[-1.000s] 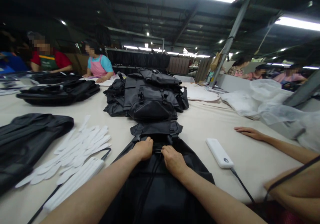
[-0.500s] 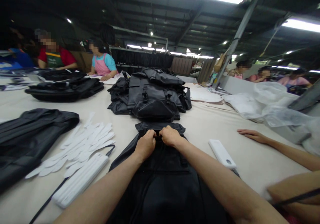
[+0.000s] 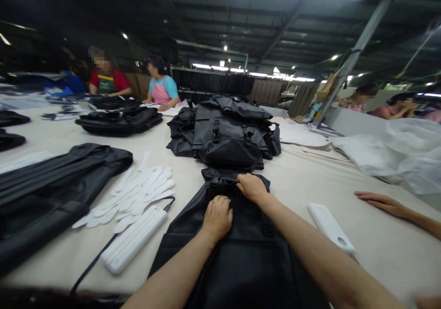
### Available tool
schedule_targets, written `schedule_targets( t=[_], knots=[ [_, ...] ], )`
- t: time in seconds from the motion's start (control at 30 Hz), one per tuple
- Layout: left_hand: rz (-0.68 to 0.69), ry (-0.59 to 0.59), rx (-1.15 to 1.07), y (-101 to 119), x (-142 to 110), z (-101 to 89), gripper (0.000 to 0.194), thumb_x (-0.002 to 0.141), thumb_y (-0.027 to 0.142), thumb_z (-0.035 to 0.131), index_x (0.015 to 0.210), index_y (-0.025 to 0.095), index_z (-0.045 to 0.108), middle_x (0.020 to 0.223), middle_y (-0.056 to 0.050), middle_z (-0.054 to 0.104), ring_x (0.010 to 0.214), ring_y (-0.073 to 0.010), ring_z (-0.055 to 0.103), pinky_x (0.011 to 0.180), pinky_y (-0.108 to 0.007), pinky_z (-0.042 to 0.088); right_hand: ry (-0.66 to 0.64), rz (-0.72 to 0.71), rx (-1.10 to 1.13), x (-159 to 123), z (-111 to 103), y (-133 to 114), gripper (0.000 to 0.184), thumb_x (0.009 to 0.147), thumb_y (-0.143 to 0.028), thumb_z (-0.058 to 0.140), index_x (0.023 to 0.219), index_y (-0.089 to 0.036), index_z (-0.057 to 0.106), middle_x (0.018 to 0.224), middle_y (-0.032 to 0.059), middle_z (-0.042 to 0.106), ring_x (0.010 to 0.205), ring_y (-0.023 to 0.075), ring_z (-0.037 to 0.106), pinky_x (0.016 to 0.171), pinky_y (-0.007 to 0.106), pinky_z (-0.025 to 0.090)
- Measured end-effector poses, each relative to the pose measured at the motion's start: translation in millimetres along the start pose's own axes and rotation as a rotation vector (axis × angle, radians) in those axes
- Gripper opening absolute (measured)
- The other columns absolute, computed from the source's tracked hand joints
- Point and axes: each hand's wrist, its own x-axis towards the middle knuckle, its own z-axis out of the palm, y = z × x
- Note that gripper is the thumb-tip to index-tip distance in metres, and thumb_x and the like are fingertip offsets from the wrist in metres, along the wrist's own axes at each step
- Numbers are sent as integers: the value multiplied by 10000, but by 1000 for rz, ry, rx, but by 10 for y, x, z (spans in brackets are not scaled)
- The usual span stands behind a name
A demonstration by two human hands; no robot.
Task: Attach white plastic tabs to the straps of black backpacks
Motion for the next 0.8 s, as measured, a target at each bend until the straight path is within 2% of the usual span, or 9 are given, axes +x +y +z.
schedule_targets(
  t=[0.1,0.2,0.37,0.53,0.63,0.8],
  knots=[
    [-18,-10,-5,-10,2,-33,225,800,210,498,1015,192,566,1075,-61,593,1065,-208,467,919,-343,360,-91,-20,-1,-47,12,134,224,856,-317,468,1043,-234,558,957,67,623,837,184,600,697,269,423],
    [-30,-16,-5,-2,1,-22,202,804,218,493,987,191,574,1044,-69,599,1030,-217,480,895,-352,363,-137,16,-20,-22,32,188,205,842,-196,458,996,-219,591,923,78,642,809,196,614,666,276,433],
    [-29,-15,8,-5,-20,10,182,812,220,475,952,187,586,992,-69,603,985,-219,492,868,-352,368,-24,63,-58,85,60,68,326,872,-60,263,1046,-102,535,1043,179,593,1012,243,541,793,343,420],
    [-32,-10,12,-5,-28,-7,190,812,224,480,972,194,578,1021,-69,589,1015,-218,474,893,-364,348,-56,26,-42,57,100,42,243,863,-95,352,997,-170,540,980,110,628,956,202,568,776,304,429],
    [-18,1,26,8,-19,-7,183,814,223,474,959,192,581,1025,-73,589,1017,-225,470,900,-377,340,-37,92,-38,39,153,6,255,886,-109,315,1031,-175,514,951,108,629,868,192,600,744,301,439],
    [33,63,21,14,-13,18,181,823,192,433,905,163,591,1012,-103,595,967,-238,496,875,-395,357,75,201,1,141,220,-86,322,901,-102,226,1076,-156,492,1074,143,573,1024,215,531,813,304,417]
  ],
)
